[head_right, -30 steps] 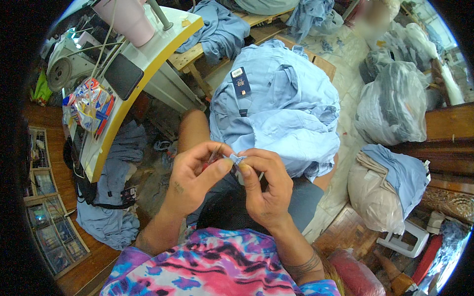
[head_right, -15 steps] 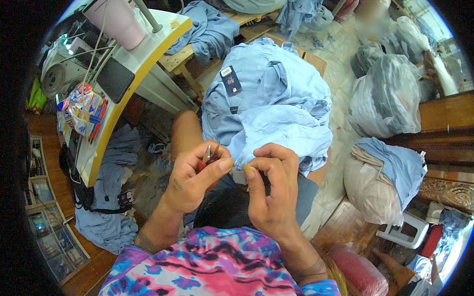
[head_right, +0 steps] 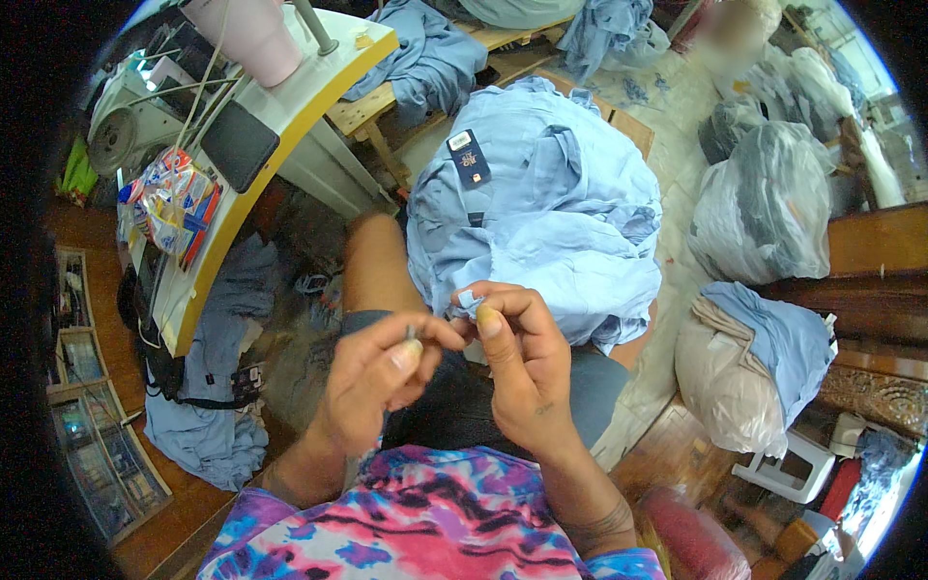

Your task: The person trims loose threads from a light blue button-down shirt using small shears, handling different sections of the garment including the collar and hem.

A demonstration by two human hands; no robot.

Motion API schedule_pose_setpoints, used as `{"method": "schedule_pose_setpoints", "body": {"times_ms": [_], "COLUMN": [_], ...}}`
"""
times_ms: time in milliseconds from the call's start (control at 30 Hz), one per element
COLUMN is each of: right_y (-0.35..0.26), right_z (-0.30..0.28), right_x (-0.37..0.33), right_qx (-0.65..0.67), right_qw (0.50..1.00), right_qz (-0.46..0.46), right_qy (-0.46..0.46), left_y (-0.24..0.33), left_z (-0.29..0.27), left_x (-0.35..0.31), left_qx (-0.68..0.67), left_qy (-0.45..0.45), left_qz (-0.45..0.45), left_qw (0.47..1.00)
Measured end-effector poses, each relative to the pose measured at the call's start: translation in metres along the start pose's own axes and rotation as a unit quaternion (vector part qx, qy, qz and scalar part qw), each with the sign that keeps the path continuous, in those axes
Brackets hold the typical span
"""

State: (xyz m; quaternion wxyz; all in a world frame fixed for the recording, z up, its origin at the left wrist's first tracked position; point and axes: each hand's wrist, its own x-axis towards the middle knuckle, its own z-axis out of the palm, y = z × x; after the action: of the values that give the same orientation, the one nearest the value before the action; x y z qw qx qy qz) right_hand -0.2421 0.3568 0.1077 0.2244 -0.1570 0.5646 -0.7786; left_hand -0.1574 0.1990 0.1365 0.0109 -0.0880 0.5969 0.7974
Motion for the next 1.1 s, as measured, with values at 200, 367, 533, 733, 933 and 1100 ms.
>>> {"method": "schedule_pose_setpoints", "body": {"times_ms": [200, 367, 533, 733, 933, 1100], "right_y": [0.0011, -0.0014, -0.0022, -0.0008, -0.0013, 0.0005], "right_z": [0.0018, 0.0031, 0.0017, 0.0016, 0.0043, 0.002], "right_x": [0.0017, -0.0002, -0.0018, -0.0032, -0.0042, -0.0053], "right_qx": [0.009, 0.006, -0.046, -0.063, -0.053, -0.074], "right_qw": [1.0, 1.0, 0.999, 0.998, 0.998, 0.997], "right_qz": [0.018, 0.01, -0.009, -0.015, -0.022, -0.029], "right_qy": [0.007, 0.001, -0.003, -0.003, -0.007, -0.013], "left_y": [-0.0025, 0.0013, 0.0012, -0.001, 0.0012, -0.0036], "left_z": [0.0049, 0.0017, -0.0004, 0.0018, 0.0013, 0.0043], "left_x": [-0.0033, 0.0009, 0.0037, 0.0051, 0.0036, 0.0025], "left_qx": [-0.044, -0.052, -0.053, -0.059, -0.068, -0.066], "left_qy": [0.006, 0.013, 0.005, -0.003, -0.002, 0.016], "left_qz": [-0.061, -0.098, -0.094, -0.062, -0.06, -0.047], "left_qw": [0.997, 0.994, 0.994, 0.996, 0.996, 0.997]}}
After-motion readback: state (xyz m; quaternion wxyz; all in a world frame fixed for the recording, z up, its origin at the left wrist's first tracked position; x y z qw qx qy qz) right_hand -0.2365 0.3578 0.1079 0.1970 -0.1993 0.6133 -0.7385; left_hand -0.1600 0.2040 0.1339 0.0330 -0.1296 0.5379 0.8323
